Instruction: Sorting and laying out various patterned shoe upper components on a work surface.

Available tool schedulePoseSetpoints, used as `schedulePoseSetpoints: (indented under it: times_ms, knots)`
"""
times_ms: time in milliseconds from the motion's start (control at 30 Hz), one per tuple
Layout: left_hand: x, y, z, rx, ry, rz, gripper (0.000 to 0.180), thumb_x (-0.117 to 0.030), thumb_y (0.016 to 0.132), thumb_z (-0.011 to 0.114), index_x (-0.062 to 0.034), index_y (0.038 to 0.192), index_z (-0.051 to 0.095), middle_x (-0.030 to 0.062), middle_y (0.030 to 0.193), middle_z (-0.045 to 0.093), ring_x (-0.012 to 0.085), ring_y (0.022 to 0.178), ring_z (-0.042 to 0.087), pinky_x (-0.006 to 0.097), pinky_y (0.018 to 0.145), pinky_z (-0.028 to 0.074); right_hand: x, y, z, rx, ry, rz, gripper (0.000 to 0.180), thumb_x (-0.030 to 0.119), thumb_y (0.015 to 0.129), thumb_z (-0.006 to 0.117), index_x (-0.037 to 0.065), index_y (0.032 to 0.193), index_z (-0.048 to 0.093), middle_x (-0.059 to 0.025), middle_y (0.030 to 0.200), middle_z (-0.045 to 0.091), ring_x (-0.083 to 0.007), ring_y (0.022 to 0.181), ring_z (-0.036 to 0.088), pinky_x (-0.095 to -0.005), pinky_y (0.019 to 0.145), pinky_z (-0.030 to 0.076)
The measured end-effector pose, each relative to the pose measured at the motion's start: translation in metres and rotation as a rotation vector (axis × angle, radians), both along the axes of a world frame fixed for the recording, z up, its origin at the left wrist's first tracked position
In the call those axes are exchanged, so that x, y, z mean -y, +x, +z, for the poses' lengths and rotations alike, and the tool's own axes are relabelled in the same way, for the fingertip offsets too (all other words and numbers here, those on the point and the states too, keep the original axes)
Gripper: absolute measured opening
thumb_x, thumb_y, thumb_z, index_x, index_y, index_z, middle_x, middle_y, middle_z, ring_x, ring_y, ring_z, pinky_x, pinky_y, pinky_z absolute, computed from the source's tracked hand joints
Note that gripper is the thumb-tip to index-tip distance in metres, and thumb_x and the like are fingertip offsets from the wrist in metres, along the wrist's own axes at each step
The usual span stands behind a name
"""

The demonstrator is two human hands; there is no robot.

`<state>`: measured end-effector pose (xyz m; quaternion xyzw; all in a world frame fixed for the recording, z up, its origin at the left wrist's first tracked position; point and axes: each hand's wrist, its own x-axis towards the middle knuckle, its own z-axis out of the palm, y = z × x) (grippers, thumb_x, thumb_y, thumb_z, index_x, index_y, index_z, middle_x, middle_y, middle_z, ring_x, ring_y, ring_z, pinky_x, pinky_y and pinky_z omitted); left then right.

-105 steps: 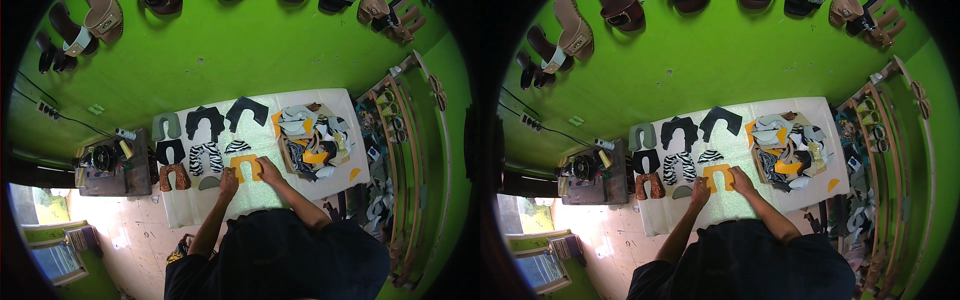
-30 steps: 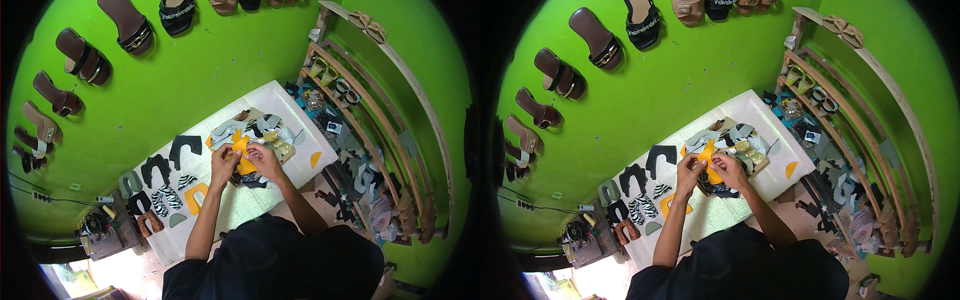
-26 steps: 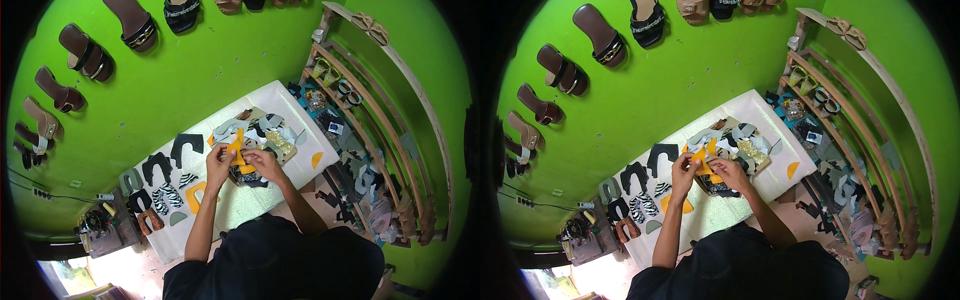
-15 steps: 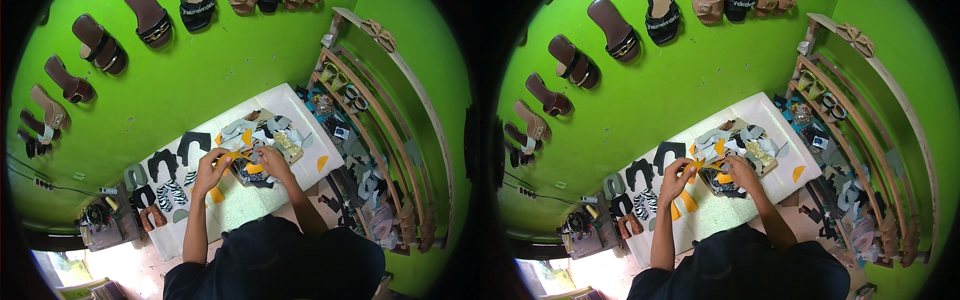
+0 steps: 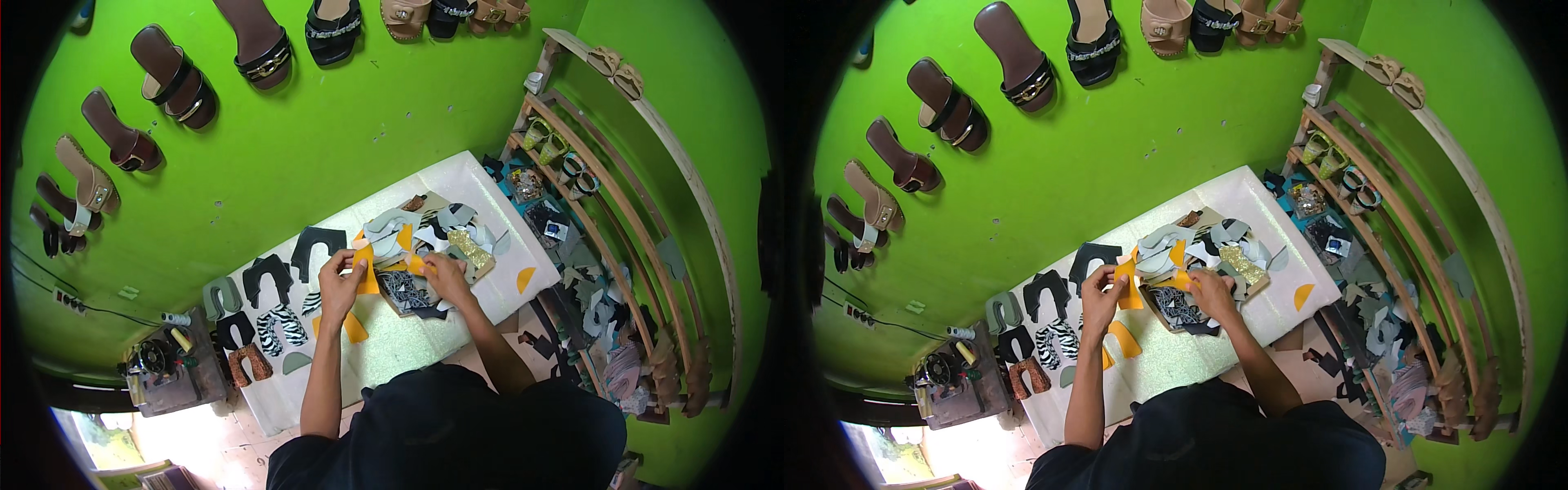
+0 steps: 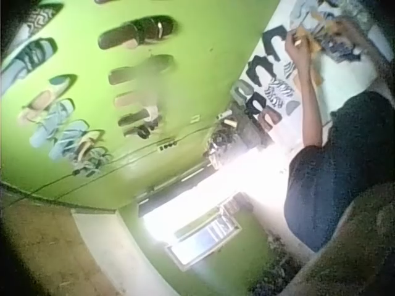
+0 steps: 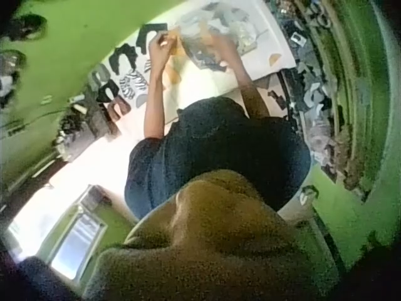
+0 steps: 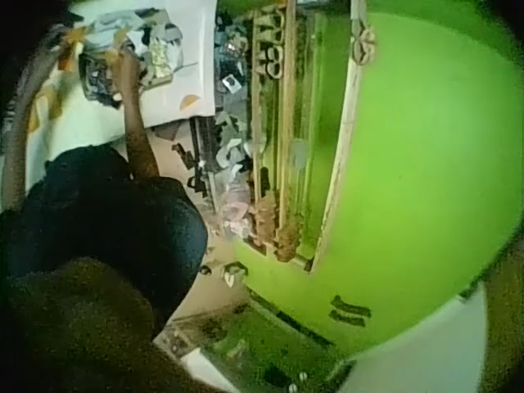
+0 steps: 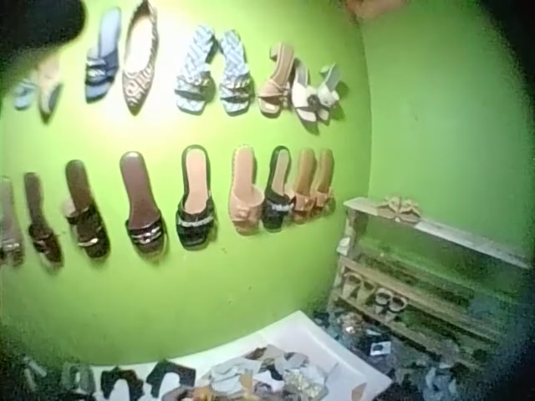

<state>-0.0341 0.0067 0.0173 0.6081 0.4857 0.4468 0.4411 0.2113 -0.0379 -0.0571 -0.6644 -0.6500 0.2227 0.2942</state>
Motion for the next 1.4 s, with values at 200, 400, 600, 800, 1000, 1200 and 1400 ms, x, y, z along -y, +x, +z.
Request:
schedulePoseSetpoints:
  times_ms: [200,400,600,800,1000,1200,1400]
  knots:
    - [-0.007,0.014,-0.012,0.036,-0.046,0.040,0.021,-0.010,0.087,0.070,0.0055,0.103,0.068,0.0081,0.087,0.070,0.0099,0.079,0.061,0.026,0.071,0.051,-0.011,0.005,0.047,-0.774,0.021,-0.055,0.022,0.003,0.089,0.068,-0.003,0.109,0.062,-0.0054,0.092,0.065,-0.0085,0.088,0.062,-0.0204,0.079,0.050]
    - [0.003,0.038,-0.015,0.222,-0.185,-0.034,0.019,-0.002,0.091,0.065,0.0078,0.108,0.065,0.0071,0.089,0.069,0.0075,0.070,0.061,0.021,0.062,0.049,-0.005,-0.013,0.056,-1.186,-0.065,-0.020,0.030,0.003,0.086,0.072,-0.004,0.112,0.058,-0.0050,0.096,0.063,-0.0096,0.090,0.062,-0.0209,0.081,0.051]
    - [0.010,0.042,-0.013,0.225,-0.249,-0.102,0.021,-0.005,0.093,0.063,0.0074,0.110,0.065,0.0060,0.089,0.069,0.0071,0.070,0.061,0.021,0.062,0.049,-0.003,-0.028,0.037,-1.117,-0.130,-0.021,0.029,0.004,0.085,0.075,-0.004,0.108,0.059,-0.0052,0.094,0.063,-0.0092,0.086,0.062,-0.0207,0.078,0.052]
    - [0.011,0.039,-0.016,0.279,-0.311,-0.129,0.028,-0.016,0.098,0.059,0.0069,0.113,0.065,0.0060,0.088,0.068,0.0085,0.071,0.061,0.023,0.063,0.051,-0.001,-0.032,0.035,-1.066,-0.132,-0.022,0.027,0.003,0.084,0.075,-0.004,0.105,0.059,-0.0045,0.090,0.063,-0.0085,0.082,0.063,-0.0197,0.072,0.052]
    - [0.013,0.041,-0.010,0.204,-0.277,-0.130,0.026,-0.015,0.094,0.065,0.0051,0.111,0.067,0.0060,0.089,0.069,0.0082,0.072,0.061,0.023,0.064,0.051,0.001,-0.033,0.036,-1.004,-0.146,-0.020,0.026,0.005,0.084,0.076,-0.003,0.103,0.060,-0.0047,0.086,0.063,-0.0090,0.075,0.064,-0.0201,0.065,0.051]
    - [0.015,0.042,-0.002,0.080,-0.145,-0.141,0.022,-0.011,0.091,0.069,0.0043,0.107,0.068,0.0055,0.091,0.069,0.0087,0.077,0.061,0.024,0.070,0.051,0.006,-0.033,0.047,-0.705,-0.059,-0.027,0.028,0.011,0.082,0.078,-0.003,0.101,0.062,-0.0067,0.084,0.066,-0.0105,0.070,0.064,-0.0233,0.064,0.053]
    - [0.010,0.022,0.009,-0.049,-0.027,-0.209,0.019,-0.009,0.092,0.066,0.0024,0.107,0.068,0.0084,0.088,0.069,0.0120,0.078,0.063,0.027,0.072,0.051,0.012,-0.017,0.084,-0.455,0.110,-0.004,0.035,0.010,0.081,0.075,0.002,0.112,0.062,-0.0105,0.103,0.063,-0.0191,0.090,0.063,-0.0289,0.079,0.052]
